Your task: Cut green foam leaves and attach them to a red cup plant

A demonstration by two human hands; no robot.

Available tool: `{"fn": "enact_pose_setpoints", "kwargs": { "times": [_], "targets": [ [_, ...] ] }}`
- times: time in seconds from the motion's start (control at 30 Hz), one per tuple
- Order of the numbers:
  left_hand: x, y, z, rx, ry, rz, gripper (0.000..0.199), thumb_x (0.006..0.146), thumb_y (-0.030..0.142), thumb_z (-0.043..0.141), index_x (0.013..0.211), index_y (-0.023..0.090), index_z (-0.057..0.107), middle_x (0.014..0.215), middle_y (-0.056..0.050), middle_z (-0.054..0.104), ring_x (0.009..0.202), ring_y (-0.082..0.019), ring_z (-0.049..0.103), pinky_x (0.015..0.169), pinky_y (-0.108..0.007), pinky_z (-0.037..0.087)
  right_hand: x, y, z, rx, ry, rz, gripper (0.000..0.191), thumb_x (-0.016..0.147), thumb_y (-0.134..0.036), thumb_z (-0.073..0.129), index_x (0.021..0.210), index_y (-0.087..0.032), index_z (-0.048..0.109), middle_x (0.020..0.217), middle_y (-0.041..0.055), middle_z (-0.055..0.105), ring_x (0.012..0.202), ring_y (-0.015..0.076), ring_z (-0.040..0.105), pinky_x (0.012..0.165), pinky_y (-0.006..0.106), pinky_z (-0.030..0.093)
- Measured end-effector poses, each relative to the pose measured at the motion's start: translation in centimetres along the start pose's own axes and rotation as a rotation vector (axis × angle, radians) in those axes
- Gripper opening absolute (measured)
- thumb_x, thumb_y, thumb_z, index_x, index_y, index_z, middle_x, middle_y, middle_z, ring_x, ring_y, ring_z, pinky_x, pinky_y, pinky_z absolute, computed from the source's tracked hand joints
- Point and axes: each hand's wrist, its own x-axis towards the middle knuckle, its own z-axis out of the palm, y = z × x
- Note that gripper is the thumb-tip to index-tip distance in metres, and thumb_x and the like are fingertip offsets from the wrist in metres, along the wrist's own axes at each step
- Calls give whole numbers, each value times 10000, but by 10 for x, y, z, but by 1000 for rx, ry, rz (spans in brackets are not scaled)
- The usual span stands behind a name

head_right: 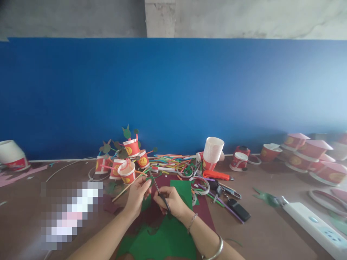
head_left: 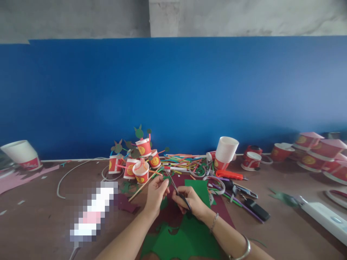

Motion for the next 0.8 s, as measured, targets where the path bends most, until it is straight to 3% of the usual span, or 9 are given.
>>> {"fn": "enact_pose_setpoints", "kwargs": {
  "times": [0.4,0.8],
  "targets": [
    [2,-1,-2,-39,-107,-16,275,700,349,626,637,186,413,458,81,440,411,-45,330,404,-157,239,0,4,0,59,-2,39,296,673,-419,669,687,-153,540,397,-69,484,318,52,393,324,159,278],
    [5,0,-6,-100,-140,-41,310,689,332,633,627,198,360,443,100,375,412,-44,294,408,-163,208,1,0,0,10,-8,15,281,682,-403,655,643,-153,533,378,-80,445,310,49,377,330,163,262]
  ]
}}
